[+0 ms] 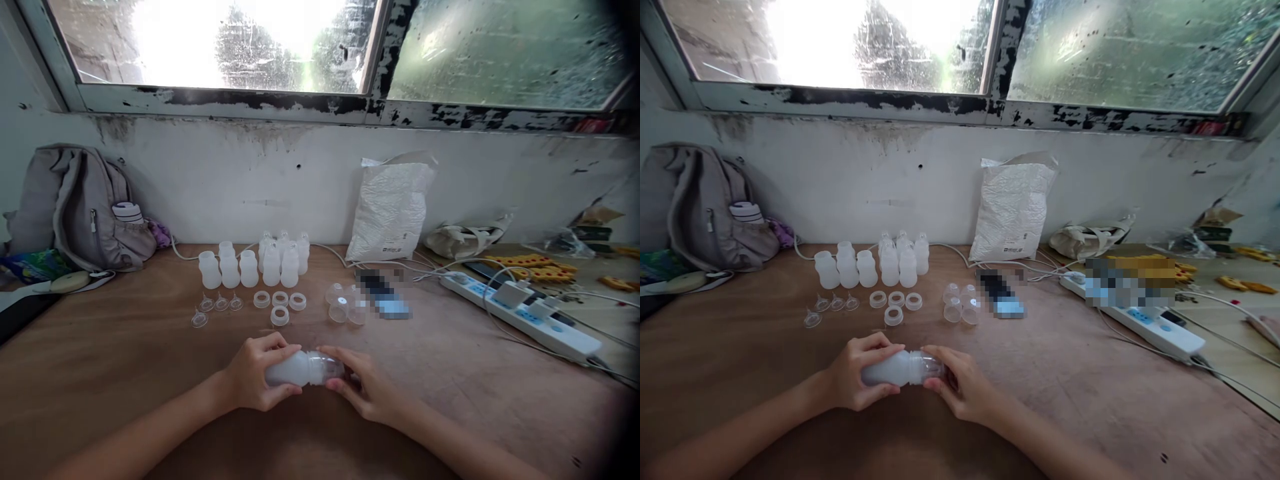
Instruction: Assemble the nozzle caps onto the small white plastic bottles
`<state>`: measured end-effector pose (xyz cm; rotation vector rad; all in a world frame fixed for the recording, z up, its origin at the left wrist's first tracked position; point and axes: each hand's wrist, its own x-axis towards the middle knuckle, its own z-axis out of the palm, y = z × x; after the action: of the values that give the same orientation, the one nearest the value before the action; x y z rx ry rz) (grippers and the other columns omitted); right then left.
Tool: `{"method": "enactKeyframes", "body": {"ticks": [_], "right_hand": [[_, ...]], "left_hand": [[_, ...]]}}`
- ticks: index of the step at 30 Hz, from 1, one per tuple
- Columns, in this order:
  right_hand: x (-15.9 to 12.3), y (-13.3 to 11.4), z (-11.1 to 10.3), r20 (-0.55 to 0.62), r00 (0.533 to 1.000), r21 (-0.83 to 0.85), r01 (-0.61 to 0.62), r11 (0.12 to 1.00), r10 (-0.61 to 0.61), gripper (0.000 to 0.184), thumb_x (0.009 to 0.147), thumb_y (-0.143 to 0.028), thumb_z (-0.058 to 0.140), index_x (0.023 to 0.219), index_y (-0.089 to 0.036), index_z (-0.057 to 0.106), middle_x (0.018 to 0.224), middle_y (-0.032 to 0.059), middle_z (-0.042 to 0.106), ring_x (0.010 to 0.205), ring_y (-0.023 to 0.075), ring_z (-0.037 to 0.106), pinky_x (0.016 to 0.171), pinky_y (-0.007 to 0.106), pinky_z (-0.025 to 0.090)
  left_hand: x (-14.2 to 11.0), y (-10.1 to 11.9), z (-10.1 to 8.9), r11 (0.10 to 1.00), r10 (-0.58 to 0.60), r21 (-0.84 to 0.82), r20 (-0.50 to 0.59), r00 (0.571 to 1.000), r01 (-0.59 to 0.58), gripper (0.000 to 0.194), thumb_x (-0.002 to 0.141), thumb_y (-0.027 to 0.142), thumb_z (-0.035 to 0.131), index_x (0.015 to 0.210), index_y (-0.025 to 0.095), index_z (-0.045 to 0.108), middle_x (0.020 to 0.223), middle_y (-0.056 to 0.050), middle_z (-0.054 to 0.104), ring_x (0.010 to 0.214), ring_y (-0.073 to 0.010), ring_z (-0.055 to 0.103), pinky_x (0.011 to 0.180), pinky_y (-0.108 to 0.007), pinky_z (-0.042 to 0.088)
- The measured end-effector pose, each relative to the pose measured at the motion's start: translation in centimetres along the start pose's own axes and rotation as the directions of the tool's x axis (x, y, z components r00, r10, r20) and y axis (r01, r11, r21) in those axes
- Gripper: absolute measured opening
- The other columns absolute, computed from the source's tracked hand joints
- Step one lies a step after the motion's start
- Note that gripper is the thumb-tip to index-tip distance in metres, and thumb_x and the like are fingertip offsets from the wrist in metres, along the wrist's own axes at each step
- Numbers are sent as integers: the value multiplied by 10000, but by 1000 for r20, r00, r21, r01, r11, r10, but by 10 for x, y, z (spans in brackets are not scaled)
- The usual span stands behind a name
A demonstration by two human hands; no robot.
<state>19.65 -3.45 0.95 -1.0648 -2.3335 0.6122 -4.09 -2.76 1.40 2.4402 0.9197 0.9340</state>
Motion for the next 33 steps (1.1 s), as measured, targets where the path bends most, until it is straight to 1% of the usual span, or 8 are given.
{"method": "enactKeyframes", "body": {"ticks": [4,10,16,20,24,28,30,33], "right_hand": [[-6,-3,-1,-62,996,-33,69,997,-71,394,787,-299,481,1172,-220,447,1071,95,590,947,210,566,799,315,458],[-13,-11,-6,-145,975,-38,166,985,-170,461,774,-257,513,1213,-266,373,1070,69,591,953,208,573,802,287,467],[-17,-18,-11,-139,967,-25,214,976,-216,535,759,-245,544,1236,-300,310,1058,68,588,936,218,573,773,280,474],[-19,-27,-19,-105,978,75,186,980,-178,452,765,-287,519,1191,-282,369,932,80,607,773,213,593,640,288,487],[-15,-31,-23,-60,998,265,-15,964,32,285,777,-376,484,1026,-241,511,767,61,578,610,168,534,513,269,435],[0,-25,-19,-43,969,622,-164,766,242,273,803,-413,462,955,-194,521,636,-2,474,473,82,411,406,202,331],[7,-21,-18,-46,962,748,-144,648,267,286,800,-394,483,995,-186,510,626,-18,455,441,58,380,399,193,315],[13,-20,-23,-58,974,824,-76,562,218,327,784,-354,527,1066,-191,495,654,-9,485,506,84,450,473,227,379]], "left_hand": [[1,10,-5,995,26,93,-21,999,-24,510,639,414,609,1099,196,576,871,-99,613,697,-179,580,605,-279,477],[1,30,-14,984,78,163,-47,996,-69,500,651,383,597,1123,222,555,876,-87,624,688,-190,592,581,-293,470],[1,46,-22,991,23,129,4,1000,-24,483,662,349,591,1133,253,548,883,-86,631,706,-210,597,571,-306,466],[-3,48,-19,996,23,86,-15,1000,-21,527,649,344,618,1160,259,521,891,-76,621,708,-204,595,580,-304,472],[0,44,-10,995,-62,-78,-28,998,60,543,644,348,644,1158,227,520,888,-66,585,702,-172,579,604,-274,486],[15,40,0,945,-234,-232,12,972,230,478,673,374,624,1118,223,540,882,-47,554,757,-165,558,675,-272,483],[20,40,6,916,-289,-272,59,956,294,499,679,381,622,1143,240,507,898,-36,568,785,-169,554,692,-280,474],[20,40,11,875,-300,-353,146,943,333,524,670,371,640,1149,242,472,940,-26,602,823,-174,561,723,-288,466]]}}
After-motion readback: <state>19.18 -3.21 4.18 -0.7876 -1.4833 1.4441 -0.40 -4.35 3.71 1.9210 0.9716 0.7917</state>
